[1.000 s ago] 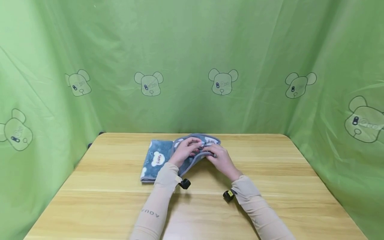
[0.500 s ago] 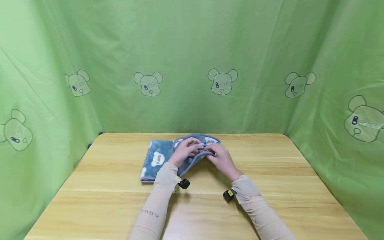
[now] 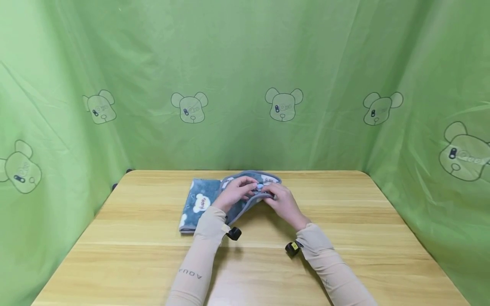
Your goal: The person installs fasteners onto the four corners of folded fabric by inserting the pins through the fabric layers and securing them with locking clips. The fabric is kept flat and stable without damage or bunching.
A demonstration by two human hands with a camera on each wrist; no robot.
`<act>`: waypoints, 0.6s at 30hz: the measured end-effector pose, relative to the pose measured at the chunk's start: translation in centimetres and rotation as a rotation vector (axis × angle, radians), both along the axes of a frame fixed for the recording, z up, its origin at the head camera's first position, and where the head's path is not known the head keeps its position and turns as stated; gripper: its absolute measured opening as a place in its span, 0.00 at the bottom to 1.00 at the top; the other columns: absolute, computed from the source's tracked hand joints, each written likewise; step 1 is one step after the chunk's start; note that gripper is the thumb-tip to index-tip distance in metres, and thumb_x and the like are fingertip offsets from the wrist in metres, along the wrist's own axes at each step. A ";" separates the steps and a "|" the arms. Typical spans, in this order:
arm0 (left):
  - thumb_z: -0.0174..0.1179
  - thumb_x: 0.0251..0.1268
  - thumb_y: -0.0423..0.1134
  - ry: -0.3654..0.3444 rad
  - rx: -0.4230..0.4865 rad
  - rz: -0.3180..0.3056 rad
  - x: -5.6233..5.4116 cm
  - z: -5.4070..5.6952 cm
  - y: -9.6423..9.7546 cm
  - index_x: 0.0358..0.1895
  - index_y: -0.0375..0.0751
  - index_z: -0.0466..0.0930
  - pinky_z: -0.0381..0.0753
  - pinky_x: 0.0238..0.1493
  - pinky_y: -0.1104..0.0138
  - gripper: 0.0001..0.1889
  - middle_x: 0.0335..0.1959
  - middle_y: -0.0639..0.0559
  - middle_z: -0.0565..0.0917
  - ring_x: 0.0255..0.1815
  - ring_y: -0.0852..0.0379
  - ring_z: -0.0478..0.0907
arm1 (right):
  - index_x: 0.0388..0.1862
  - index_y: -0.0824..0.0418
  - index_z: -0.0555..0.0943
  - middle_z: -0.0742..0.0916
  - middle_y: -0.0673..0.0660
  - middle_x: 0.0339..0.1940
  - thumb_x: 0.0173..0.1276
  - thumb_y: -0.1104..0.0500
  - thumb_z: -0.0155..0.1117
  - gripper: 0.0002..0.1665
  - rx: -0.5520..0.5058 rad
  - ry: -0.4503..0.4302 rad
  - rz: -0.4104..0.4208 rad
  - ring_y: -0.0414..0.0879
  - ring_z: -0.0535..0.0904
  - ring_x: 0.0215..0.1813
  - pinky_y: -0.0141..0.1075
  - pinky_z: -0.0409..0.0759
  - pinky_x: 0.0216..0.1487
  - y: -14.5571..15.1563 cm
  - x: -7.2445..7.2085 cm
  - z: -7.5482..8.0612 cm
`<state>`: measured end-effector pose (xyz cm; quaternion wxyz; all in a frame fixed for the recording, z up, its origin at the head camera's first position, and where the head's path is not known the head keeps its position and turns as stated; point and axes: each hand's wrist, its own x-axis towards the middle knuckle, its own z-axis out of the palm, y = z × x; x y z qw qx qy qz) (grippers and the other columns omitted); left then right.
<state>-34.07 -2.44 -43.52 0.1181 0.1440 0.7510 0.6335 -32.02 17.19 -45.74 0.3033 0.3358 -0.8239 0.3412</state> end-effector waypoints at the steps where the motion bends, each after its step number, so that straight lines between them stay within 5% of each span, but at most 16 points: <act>1: 0.57 0.71 0.43 0.001 -0.003 0.002 0.1 0.2 -0.1 0.56 0.37 0.77 0.82 0.43 0.65 0.17 0.48 0.43 0.84 0.44 0.52 0.82 | 0.34 0.62 0.84 0.88 0.59 0.37 0.52 0.71 0.73 0.11 0.005 -0.003 0.002 0.54 0.84 0.43 0.49 0.80 0.51 0.0 0.0 0.1; 8: 0.54 0.73 0.43 0.033 -0.012 0.025 0.3 1.5 -1.1 0.60 0.34 0.74 0.82 0.50 0.59 0.20 0.53 0.39 0.82 0.49 0.51 0.82 | 0.34 0.61 0.84 0.88 0.58 0.36 0.51 0.69 0.74 0.12 0.055 -0.047 0.012 0.53 0.83 0.42 0.49 0.79 0.51 0.5 0.0 0.5; 18: 0.53 0.74 0.40 0.046 0.046 0.096 1.0 3.2 -3.9 0.60 0.30 0.72 0.74 0.59 0.43 0.20 0.56 0.31 0.79 0.56 0.31 0.75 | 0.31 0.57 0.83 0.87 0.52 0.31 0.50 0.68 0.75 0.11 0.205 -0.109 0.047 0.45 0.80 0.37 0.44 0.78 0.45 1.2 0.5 1.6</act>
